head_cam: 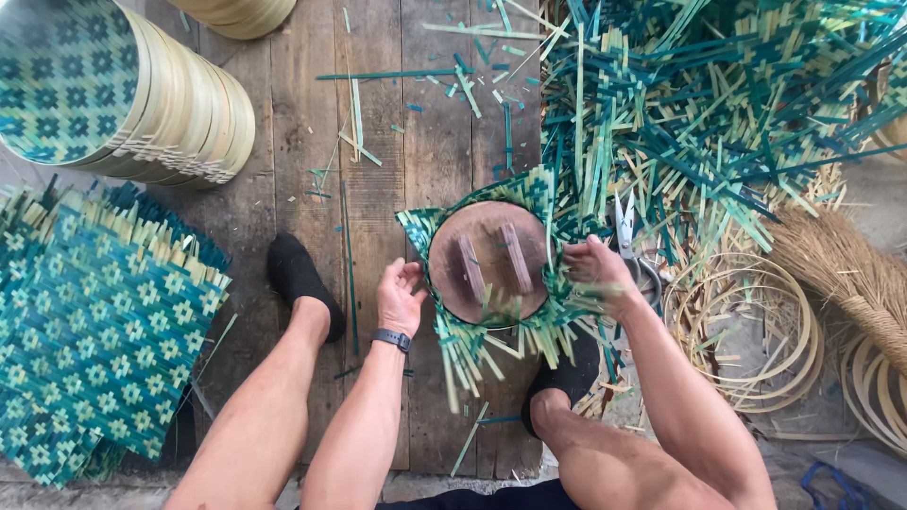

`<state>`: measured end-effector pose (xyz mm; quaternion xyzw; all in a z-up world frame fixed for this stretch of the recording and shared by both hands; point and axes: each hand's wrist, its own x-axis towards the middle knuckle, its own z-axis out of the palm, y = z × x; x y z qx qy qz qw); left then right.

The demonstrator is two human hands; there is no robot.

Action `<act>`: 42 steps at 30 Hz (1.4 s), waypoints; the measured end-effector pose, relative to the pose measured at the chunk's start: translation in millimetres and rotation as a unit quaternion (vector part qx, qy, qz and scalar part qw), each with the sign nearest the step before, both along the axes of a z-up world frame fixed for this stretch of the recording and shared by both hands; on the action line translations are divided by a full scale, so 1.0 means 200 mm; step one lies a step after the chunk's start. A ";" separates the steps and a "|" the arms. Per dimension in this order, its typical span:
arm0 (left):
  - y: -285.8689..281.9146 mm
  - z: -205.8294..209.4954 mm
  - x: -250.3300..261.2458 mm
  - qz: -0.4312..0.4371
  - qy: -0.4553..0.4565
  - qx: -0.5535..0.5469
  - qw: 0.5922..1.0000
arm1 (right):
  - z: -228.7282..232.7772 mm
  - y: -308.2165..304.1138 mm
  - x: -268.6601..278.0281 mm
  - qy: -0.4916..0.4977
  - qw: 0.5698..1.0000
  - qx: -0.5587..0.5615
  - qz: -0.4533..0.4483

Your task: The person places a circular bamboo frame onto a pre-woven green and blue mat, then uses shears to trim the excess mat material around the frame. The person repeats this process multiple times, stacking the finished circular bases.

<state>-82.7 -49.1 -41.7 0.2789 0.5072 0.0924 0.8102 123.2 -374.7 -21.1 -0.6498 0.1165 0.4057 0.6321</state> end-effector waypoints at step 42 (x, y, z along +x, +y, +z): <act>-0.38 0.29 0.48 -0.468 0.125 0.687 0.543 | -0.45 -0.53 -0.10 -0.207 0.834 -0.468 0.208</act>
